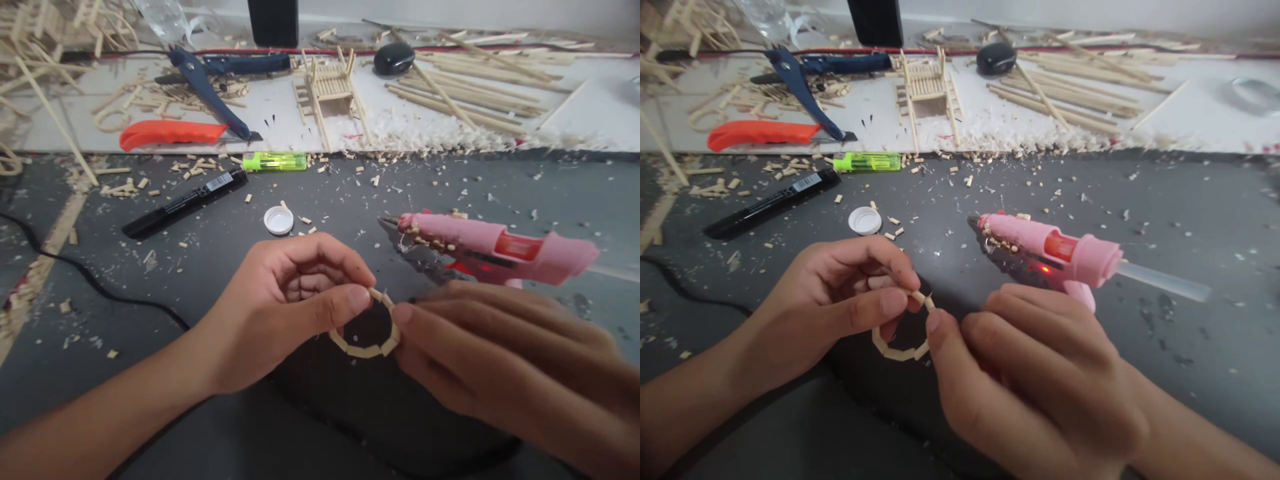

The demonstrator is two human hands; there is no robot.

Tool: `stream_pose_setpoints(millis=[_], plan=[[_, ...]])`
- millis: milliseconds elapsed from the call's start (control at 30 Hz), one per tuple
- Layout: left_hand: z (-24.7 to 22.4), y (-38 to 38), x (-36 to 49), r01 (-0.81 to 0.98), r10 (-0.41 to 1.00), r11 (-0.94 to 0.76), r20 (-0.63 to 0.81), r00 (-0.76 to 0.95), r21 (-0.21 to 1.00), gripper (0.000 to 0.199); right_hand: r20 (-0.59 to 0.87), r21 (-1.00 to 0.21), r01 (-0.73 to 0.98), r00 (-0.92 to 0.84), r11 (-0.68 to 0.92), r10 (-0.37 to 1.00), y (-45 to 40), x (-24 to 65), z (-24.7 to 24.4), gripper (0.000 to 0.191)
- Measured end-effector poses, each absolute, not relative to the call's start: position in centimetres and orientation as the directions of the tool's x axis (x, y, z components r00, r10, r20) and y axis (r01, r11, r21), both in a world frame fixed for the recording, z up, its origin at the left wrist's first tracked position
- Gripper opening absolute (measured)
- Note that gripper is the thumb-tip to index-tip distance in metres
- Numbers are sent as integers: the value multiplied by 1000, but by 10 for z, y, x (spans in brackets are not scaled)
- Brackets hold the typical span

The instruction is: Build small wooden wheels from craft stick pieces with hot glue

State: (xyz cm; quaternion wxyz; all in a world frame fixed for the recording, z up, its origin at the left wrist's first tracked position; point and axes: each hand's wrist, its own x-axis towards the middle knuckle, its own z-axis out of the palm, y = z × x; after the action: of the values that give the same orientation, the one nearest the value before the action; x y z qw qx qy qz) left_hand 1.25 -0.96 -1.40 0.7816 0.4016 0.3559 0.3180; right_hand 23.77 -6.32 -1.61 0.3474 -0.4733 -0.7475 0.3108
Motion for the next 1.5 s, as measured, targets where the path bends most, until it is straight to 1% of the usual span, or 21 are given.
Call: stream_pose_setpoints(millis=[33, 67, 100, 133, 167, 233, 300, 400, 467, 600, 733, 833, 900, 1067, 1167, 1300, 1500], plan=[[-14, -10, 12, -207, 804, 448, -291, 518, 870, 9, 263, -743, 528, -334, 411, 905, -59, 235, -15, 6], [-14, -11, 12, -193, 826, 414, -278, 490, 890, 8, 279, -714, 544, -357, 441, 892, -56, 232, -15, 15], [-14, -11, 12, -178, 848, 377, -261, 461, 909, 8, 261, -730, 530, -369, 432, 892, -54, 230, -15, 25], [-13, -11, 12, -156, 864, 341, -243, 440, 927, 7, 208, -788, 485, -369, 379, 906, -53, 228, -16, 31], [-13, -12, 12, -135, 877, 306, -224, 426, 942, 6, 152, -858, 414, -360, 304, 920, -52, 225, -17, 33], [-12, -12, 13, -91, 891, 250, -192, 411, 964, 5, 31, -959, 249, -374, 133, 927, -52, 222, -19, 31], [-11, -13, 13, -48, 900, 210, -174, 400, 977, 7, -21, -991, 128, -380, 30, 925, -52, 219, -19, 26], [-12, -15, 14, 27, 916, 168, -166, 366, 986, 13, -38, -998, 67, -353, -16, 935, -48, 217, -16, 15], [-12, -16, 15, 60, 928, 140, -152, 341, 988, 15, -67, -995, 87, -347, -39, 936, -45, 218, -14, 11], [-12, -18, 15, 57, 929, 131, -142, 342, 990, 10, -199, -974, 177, -384, -139, 902, -43, 219, -11, 28], [-12, -20, 14, 21, 908, 187, -181, 379, 982, 14, -248, -967, 148, -375, -206, 893, -42, 217, -11, 31], [-14, -20, 14, -14, 881, 232, -204, 426, 973, 23, -251, -967, 125, -352, -220, 902, -40, 215, -11, 29], [-15, -19, 14, -37, 874, 249, -208, 438, 968, 26, -244, -969, 116, -346, -216, 906, -38, 215, -12, 31], [-15, -17, 15, -40, 884, 261, -222, 411, 965, 26, -214, -976, 115, -332, -186, 918, -36, 215, -13, 41], [-13, -16, 16, -66, 898, 270, -227, 376, 961, 24, -216, -976, 98, -332, -195, 918, -36, 215, -11, 39], [-12, -15, 18, -133, 890, 317, -246, 384, 939, 22, -238, -970, 119, -307, -211, 921, -38, 216, -10, 36], [-13, -15, 19, -150, 877, 345, -261, 403, 926, 23, -212, -972, 157, -276, -174, 937, -38, 214, -11, 42]])
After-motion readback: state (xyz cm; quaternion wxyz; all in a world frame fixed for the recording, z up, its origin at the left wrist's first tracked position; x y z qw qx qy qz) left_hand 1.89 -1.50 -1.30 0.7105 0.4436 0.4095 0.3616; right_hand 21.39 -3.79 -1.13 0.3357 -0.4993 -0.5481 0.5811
